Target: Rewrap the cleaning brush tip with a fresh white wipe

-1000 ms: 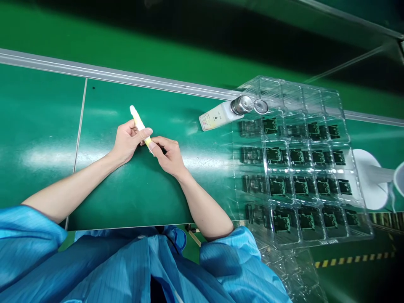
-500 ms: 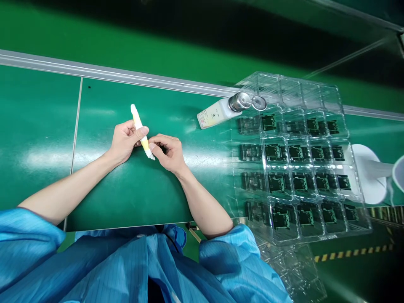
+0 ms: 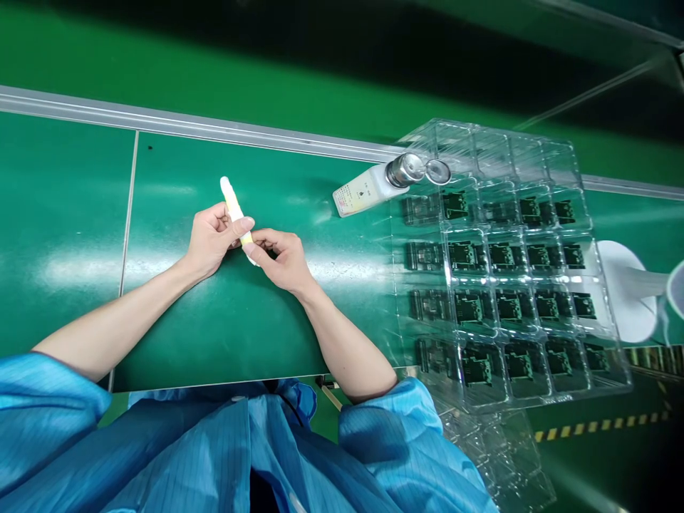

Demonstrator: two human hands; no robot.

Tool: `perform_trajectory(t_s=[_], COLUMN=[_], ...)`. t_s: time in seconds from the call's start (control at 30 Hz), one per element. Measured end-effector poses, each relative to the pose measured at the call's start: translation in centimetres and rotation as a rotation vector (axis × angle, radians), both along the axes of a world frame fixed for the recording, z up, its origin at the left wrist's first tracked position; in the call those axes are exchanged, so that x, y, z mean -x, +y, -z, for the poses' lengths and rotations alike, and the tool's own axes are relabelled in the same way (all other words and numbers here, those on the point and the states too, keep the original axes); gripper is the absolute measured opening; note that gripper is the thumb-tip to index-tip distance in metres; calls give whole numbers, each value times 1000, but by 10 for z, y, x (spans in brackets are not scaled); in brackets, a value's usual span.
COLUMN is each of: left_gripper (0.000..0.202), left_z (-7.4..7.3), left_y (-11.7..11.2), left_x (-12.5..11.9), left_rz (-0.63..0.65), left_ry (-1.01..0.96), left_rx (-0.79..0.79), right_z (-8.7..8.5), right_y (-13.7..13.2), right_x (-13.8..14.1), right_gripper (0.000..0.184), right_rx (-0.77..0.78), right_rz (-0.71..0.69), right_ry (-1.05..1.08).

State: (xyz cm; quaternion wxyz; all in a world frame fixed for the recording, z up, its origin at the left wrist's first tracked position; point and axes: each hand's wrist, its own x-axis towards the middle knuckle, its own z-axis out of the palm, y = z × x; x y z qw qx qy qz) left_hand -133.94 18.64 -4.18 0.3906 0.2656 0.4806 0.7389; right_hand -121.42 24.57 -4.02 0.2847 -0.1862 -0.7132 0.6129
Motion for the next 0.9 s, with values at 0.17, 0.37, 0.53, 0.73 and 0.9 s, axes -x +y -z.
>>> perform_trajectory(t_s=[0.17, 0.37, 0.53, 0.73, 0.9], left_gripper=[45, 40, 39, 40, 42], left_z=[-6, -28, -39, -39, -41], left_y=[-3, -34, -75, -113, -131], left_x=[3, -3, -24, -44, -58], left_rz=[105, 220, 158, 73, 5], left_ry=[-19, -2, 75, 187, 277], left_rx=[-28, -47, 4, 84, 154], right_z=[-8, -20, -24, -27, -25], right_y=[3, -19, -69, -117, -133], right_x=[2, -15, -44, -67, -76], right_gripper=[43, 39, 34, 20, 16], right_rx=[426, 673, 422, -141, -280], right_rz=[-185, -300, -166, 103, 92], right_ry=[31, 86, 90, 53, 63])
